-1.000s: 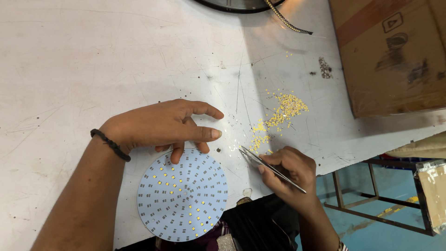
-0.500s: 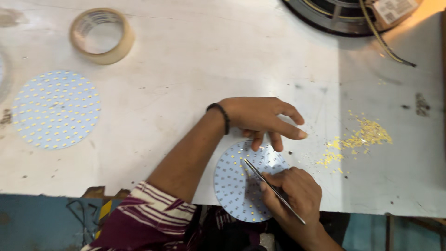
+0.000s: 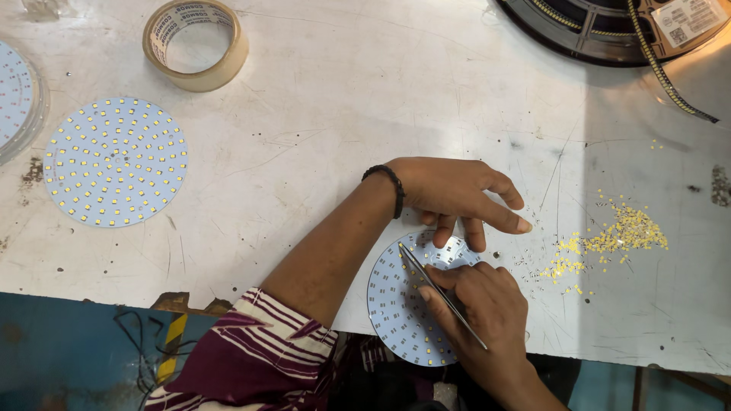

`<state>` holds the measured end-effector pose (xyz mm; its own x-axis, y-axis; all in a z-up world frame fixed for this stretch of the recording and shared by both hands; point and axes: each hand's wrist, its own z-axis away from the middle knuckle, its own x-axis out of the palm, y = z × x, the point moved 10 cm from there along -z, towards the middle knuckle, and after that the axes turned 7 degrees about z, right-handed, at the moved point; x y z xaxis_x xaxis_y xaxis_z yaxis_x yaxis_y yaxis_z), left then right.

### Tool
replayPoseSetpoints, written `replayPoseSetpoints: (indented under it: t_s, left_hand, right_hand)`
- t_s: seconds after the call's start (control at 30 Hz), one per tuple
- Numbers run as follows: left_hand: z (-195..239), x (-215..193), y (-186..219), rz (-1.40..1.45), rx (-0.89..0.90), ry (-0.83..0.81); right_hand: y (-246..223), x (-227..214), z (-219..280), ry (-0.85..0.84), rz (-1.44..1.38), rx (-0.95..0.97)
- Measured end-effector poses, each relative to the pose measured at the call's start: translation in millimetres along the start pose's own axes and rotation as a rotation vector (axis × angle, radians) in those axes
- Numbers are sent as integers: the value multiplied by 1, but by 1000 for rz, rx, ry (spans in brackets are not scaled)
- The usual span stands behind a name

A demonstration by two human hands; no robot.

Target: The person uses tweezers to pick up small yellow LED components from a pile on the table and places them one by one into designated spots on a circular LED board. The person repeats this process throughout the clip, gradually filling the board.

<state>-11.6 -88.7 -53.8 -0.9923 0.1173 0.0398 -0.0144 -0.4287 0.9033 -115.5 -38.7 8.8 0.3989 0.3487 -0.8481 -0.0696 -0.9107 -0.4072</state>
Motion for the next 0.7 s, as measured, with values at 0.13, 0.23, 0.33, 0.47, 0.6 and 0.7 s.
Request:
replayPoseSetpoints:
  t_s: [0.13,0.23,0.33,0.47,0.6,0.7]
  left_hand:
    - [1,0,0,11,-3,0]
    - [1,0,0,21,-6,2]
    - [0,1,0,20,-8,-1]
    - [1,1,0,19,-13,-2]
    - [1,1,-1,24,-21,3]
    - [1,1,-2,27,-17,7]
  right_hand:
    - [0,1,0,4,4,-4]
    - [2,2,0,-3,13,16]
    - [3,0,2,11,1,15]
    - [2,-1,2,34,-12,5]
    - [1,2,2,7,-4,3]
    - [-1,1,0,6,-7,-9]
